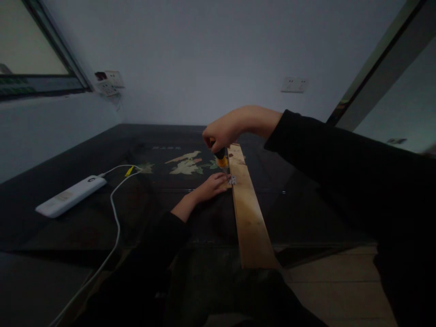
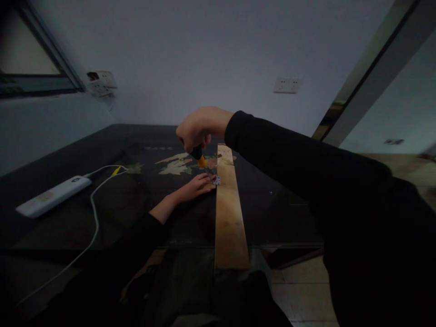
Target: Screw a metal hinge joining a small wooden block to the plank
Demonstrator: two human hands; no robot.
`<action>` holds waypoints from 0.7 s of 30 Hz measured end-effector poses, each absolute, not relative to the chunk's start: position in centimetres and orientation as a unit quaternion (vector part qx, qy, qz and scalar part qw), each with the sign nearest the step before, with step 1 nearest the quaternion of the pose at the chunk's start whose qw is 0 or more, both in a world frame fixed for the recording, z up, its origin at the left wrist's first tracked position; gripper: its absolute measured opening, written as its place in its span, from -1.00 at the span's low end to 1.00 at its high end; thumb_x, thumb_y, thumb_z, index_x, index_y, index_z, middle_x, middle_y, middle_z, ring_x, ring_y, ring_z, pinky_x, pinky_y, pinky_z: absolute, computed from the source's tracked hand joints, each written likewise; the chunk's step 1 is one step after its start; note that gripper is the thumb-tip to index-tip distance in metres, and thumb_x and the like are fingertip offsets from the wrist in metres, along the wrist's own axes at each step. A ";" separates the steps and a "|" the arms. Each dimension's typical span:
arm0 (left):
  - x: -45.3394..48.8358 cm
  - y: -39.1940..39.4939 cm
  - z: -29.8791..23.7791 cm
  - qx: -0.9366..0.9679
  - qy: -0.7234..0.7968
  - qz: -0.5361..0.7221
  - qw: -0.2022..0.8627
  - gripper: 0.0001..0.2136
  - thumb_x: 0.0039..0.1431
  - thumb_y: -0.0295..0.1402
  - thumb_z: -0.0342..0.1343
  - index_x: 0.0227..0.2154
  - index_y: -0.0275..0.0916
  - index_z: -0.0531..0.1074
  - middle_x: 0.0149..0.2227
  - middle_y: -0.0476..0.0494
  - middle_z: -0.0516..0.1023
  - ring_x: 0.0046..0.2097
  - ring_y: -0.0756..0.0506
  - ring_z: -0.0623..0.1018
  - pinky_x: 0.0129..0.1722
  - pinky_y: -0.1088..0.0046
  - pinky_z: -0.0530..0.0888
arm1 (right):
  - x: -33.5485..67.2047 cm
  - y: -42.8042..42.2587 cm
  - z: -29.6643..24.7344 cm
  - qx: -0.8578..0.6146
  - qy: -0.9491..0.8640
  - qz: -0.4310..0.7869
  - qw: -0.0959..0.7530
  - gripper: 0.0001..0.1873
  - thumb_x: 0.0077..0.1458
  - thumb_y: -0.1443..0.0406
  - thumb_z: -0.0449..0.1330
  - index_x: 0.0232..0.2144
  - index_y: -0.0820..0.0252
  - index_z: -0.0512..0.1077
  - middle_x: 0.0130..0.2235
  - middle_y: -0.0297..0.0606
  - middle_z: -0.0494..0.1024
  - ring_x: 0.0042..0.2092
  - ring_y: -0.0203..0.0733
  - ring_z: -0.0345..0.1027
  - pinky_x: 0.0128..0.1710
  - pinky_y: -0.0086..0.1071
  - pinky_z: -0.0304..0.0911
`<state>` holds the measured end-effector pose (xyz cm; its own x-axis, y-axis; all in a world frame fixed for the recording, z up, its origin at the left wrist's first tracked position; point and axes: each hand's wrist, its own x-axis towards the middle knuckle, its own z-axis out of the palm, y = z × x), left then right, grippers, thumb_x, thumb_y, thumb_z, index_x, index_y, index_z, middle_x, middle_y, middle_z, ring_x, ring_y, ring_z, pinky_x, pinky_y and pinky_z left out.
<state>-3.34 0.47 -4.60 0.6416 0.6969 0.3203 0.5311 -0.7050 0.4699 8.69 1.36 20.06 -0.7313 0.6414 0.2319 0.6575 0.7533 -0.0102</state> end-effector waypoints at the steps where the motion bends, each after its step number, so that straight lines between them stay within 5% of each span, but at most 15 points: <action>1: -3.4 0.5 -4.6 0.890 0.344 0.246 0.170 -0.50 0.27 -0.25 0.03 0.24 -0.22 0.19 0.21 -0.35 0.23 0.25 -0.25 0.25 0.24 0.07 0.21 | 8.8 1.4 20.3 -0.351 -0.933 -0.024 0.069 -0.66 0.08 0.12 0.21 -0.49 0.30 0.56 -0.55 -0.37 0.47 -0.43 -0.34 0.39 -0.32 -0.36 0.24; 4: -3.4 0.6 -4.7 0.887 0.346 0.255 0.170 -0.49 0.25 -0.26 0.06 0.24 -0.19 0.20 0.20 -0.33 0.25 0.23 -0.24 0.26 0.24 0.06 0.23 | 9.3 1.0 20.8 -0.329 -0.942 -0.046 -0.043 -0.75 0.07 0.18 0.23 -0.41 0.28 0.59 -0.56 -0.35 0.48 -0.46 -0.31 0.40 -0.36 -0.36 0.24; 11: -3.2 1.1 -5.1 0.889 0.338 0.255 0.172 -0.49 0.24 -0.31 0.06 0.24 -0.29 0.20 0.19 -0.40 0.25 0.23 -0.25 0.27 0.24 0.09 0.22 | 10.7 0.2 20.7 -0.388 -0.913 -0.129 0.018 -0.61 0.12 0.14 0.22 -0.22 0.40 0.57 -0.35 -0.01 0.58 -0.23 -0.03 0.47 -0.27 -0.25 0.27; 17: -3.4 0.9 -5.2 0.885 0.354 0.246 0.173 -0.48 0.25 -0.29 0.05 0.25 -0.28 0.19 0.22 -0.39 0.21 0.26 -0.25 0.23 0.26 0.09 0.19 | 10.6 -0.4 21.9 -0.369 -0.917 -0.015 -0.150 -0.61 0.07 0.25 0.26 -0.07 0.36 0.52 -0.34 -0.22 0.59 -0.27 -0.20 0.44 -0.26 -0.36 0.25; 21: -3.4 0.7 -5.0 0.886 0.353 0.250 0.166 -0.50 0.26 -0.27 0.04 0.24 -0.23 0.20 0.21 -0.36 0.24 0.24 -0.24 0.25 0.24 0.09 0.22 | 10.5 -0.8 22.3 -0.364 -0.918 0.009 -0.156 -0.57 0.08 0.27 0.25 0.01 0.31 0.47 -0.28 -0.22 0.60 -0.28 -0.22 0.44 -0.26 -0.36 0.24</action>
